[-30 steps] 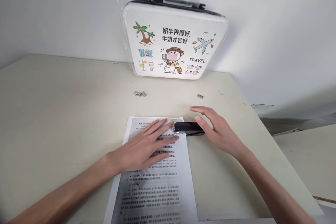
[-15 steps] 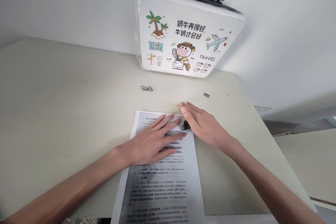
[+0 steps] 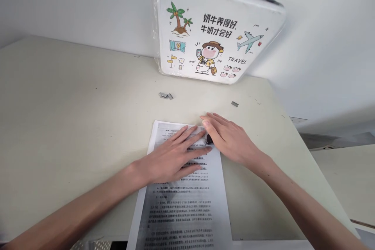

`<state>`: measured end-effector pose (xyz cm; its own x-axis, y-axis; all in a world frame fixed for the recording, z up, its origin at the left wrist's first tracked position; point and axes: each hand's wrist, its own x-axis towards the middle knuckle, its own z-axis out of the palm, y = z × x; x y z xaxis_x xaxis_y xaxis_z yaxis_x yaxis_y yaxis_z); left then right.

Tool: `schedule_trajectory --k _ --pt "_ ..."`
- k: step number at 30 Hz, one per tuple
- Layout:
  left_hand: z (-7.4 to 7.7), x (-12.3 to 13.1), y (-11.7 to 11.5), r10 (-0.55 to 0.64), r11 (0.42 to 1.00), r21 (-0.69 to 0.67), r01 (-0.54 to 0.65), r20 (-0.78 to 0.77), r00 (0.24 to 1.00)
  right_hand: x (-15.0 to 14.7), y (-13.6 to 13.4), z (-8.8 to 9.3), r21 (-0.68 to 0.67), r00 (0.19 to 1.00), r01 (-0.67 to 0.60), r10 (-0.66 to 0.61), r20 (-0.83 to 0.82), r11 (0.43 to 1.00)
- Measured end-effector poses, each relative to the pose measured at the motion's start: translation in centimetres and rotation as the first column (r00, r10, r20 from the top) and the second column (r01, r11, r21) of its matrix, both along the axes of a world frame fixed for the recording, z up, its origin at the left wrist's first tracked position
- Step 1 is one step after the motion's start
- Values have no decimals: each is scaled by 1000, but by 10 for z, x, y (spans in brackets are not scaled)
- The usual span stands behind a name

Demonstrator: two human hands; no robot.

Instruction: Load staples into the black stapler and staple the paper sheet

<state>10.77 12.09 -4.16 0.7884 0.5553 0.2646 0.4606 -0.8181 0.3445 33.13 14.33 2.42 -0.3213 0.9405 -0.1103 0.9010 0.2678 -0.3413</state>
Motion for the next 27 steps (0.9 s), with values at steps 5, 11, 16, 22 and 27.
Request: schedule_trajectory --k 5,11,16,22,27 --pt "0 1 0 -8 1000 1 8 -5 1000 -1 1 -2 42 998 -23 21 51 999" --pt "-1 2 1 -12 1000 -4 12 10 1000 -2 1 -1 24 1000 10 -11 19 1000" --pt "-1 2 1 -13 1000 -3 13 7 1000 -1 1 3 -40 997 69 -70 -24 997" --pt "1 2 2 -11 1000 -6 11 -4 1000 1 1 5 -58 995 78 -80 -51 995" --pt "-1 2 2 -17 1000 -11 17 23 1000 5 3 6 -70 996 61 -65 -65 996"
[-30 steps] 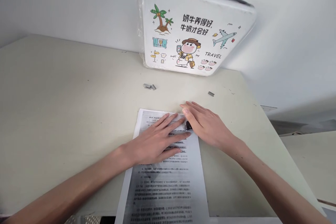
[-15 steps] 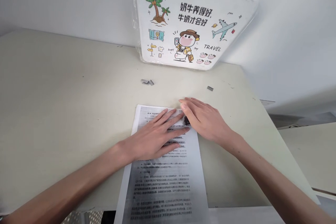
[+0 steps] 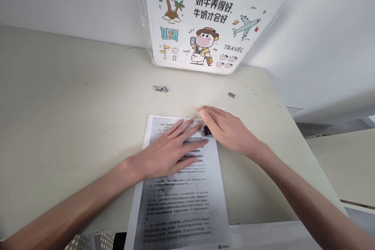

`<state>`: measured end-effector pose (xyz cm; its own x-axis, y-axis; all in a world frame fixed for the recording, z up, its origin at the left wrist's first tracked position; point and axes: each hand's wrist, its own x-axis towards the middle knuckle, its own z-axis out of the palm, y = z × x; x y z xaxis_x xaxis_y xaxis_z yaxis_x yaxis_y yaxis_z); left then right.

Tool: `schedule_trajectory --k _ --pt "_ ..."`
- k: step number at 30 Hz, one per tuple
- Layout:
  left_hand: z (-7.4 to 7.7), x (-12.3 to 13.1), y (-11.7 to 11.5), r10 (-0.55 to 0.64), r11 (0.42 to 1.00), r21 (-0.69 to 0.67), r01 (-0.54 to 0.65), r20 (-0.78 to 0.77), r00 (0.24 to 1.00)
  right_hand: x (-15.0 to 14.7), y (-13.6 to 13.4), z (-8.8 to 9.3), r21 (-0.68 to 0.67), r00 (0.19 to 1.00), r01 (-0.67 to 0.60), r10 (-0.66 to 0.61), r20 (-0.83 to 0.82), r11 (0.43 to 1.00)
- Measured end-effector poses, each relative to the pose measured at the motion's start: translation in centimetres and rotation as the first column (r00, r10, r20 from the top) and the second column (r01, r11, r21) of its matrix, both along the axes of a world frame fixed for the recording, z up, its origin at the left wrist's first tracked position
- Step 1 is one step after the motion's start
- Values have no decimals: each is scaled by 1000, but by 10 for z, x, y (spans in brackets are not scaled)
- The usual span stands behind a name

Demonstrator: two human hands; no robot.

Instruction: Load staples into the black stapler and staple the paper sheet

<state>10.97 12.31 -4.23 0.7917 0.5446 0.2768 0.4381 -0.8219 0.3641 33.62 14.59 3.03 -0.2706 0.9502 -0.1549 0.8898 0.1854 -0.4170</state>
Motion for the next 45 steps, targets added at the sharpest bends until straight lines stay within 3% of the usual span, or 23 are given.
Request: schedule_trajectory --k 38,45 --pt "2 1 0 5 1000 -14 -5 4 1000 -10 1 -5 70 987 -98 88 133 993" --pt "6 1 0 9 1000 -29 -9 5 1000 -13 2 -13 151 969 -147 112 219 978"
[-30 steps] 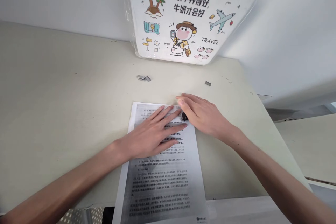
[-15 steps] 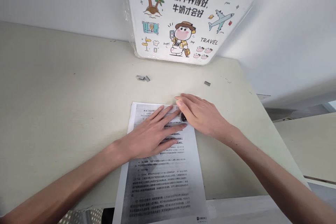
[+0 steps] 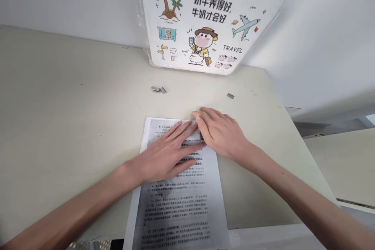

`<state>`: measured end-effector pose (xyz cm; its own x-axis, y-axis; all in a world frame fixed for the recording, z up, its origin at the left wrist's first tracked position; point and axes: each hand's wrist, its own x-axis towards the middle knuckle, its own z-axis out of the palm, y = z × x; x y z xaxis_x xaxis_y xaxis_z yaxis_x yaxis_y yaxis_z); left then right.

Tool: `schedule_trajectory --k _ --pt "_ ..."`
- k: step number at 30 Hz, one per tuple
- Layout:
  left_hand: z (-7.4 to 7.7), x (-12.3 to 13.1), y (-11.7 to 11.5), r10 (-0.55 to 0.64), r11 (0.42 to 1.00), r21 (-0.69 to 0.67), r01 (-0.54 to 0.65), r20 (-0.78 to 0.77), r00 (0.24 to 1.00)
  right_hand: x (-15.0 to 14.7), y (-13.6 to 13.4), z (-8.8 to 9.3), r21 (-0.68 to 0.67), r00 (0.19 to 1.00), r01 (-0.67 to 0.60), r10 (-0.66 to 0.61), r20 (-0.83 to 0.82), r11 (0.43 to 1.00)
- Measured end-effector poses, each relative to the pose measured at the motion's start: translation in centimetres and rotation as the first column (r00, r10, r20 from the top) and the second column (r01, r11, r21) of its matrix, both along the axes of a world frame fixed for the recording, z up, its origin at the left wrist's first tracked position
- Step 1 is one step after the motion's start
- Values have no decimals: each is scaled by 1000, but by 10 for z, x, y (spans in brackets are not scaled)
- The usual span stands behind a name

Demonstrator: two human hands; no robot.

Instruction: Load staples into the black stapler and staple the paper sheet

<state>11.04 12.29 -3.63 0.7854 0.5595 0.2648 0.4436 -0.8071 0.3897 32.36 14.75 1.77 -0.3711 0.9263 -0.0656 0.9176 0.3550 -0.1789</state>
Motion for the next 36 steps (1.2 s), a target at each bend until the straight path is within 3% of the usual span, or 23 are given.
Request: schedule_trajectory --k 8,11,14,18,21,24,26,32,36 --pt "3 -2 -2 19 999 -36 -19 -6 1000 -9 0 -18 152 992 -50 32 123 987" --pt "4 -3 -2 19 999 -35 -20 -20 1000 -10 1 -17 132 992 -55 40 116 990" --pt "5 -3 -1 14 1000 -18 -14 -22 1000 -6 1 -9 68 1000 -28 27 15 997" --pt "4 -5 1 -9 1000 -9 9 -32 999 8 -6 -6 91 960 78 -50 -276 993" --pt "6 -8 4 -13 1000 -22 12 -42 999 25 -12 -15 213 917 -10 94 -387 977" --pt "11 -12 7 -20 999 -26 19 -52 998 45 -15 -26 295 891 -151 259 -373 943" --pt "14 -15 9 -19 999 -28 17 -45 999 57 -15 -32 305 875 -178 292 -386 936" --pt "19 -22 14 -9 1000 6 9 -36 999 85 -13 -48 215 834 51 77 -546 975" --pt "28 -30 12 9 1000 13 -8 -66 998 91 -12 -52 111 749 259 -127 -650 959"
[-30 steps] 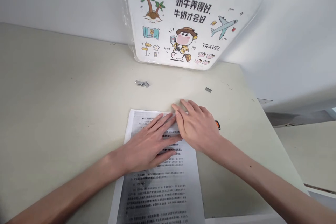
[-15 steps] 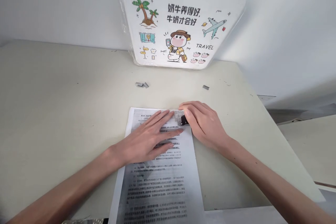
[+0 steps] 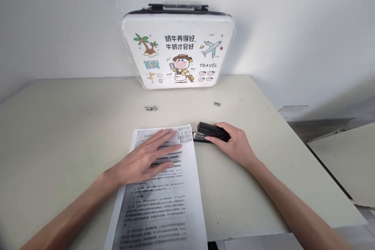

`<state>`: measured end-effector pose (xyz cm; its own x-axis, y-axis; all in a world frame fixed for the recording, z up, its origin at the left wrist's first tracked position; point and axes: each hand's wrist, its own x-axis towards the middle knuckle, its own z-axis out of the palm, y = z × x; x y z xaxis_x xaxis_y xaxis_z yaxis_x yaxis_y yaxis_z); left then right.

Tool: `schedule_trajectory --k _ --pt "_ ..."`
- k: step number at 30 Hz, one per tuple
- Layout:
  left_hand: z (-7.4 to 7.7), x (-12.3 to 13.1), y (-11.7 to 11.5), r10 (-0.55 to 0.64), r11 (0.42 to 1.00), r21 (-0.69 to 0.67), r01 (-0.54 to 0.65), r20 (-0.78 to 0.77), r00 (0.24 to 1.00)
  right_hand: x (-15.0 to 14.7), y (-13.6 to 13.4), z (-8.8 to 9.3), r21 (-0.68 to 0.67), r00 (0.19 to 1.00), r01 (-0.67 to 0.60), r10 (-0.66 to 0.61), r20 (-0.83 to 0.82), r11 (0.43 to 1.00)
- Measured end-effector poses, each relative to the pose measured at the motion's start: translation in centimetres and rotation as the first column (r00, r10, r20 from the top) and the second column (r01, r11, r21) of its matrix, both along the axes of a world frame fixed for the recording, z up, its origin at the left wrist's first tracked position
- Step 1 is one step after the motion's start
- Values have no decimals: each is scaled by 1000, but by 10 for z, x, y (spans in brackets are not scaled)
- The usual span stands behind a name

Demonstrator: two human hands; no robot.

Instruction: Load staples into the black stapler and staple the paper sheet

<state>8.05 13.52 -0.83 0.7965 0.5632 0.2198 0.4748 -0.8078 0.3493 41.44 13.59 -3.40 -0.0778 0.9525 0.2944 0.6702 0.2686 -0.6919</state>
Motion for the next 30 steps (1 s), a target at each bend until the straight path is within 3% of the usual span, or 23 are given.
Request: schedule_trajectory --k 5,8,11,14,18,22,30 --pt "13 -30 -34 157 987 -3 -158 -79 984 -3 2 4 -45 957 212 -217 -192 976" --pt "9 -56 -68 266 964 29 -265 -153 952 -3 3 2 -12 926 287 -280 -252 958" --pt "-3 -78 -96 349 937 98 -336 -204 915 -4 3 -1 70 932 280 -253 -259 957" --pt "-10 -82 -107 326 943 151 -298 -225 918 -6 0 -1 174 964 187 -146 -221 967" --pt "-1 -53 -96 270 958 171 -229 -278 922 -11 -5 5 313 992 47 -7 -126 949" --pt "8 -4 -69 199 977 135 -165 -300 933 -12 -6 10 379 996 8 27 -85 925" --pt "-4 100 -20 125 991 -5 -131 -251 960 -4 -25 44 108 963 44 -14 -269 993"
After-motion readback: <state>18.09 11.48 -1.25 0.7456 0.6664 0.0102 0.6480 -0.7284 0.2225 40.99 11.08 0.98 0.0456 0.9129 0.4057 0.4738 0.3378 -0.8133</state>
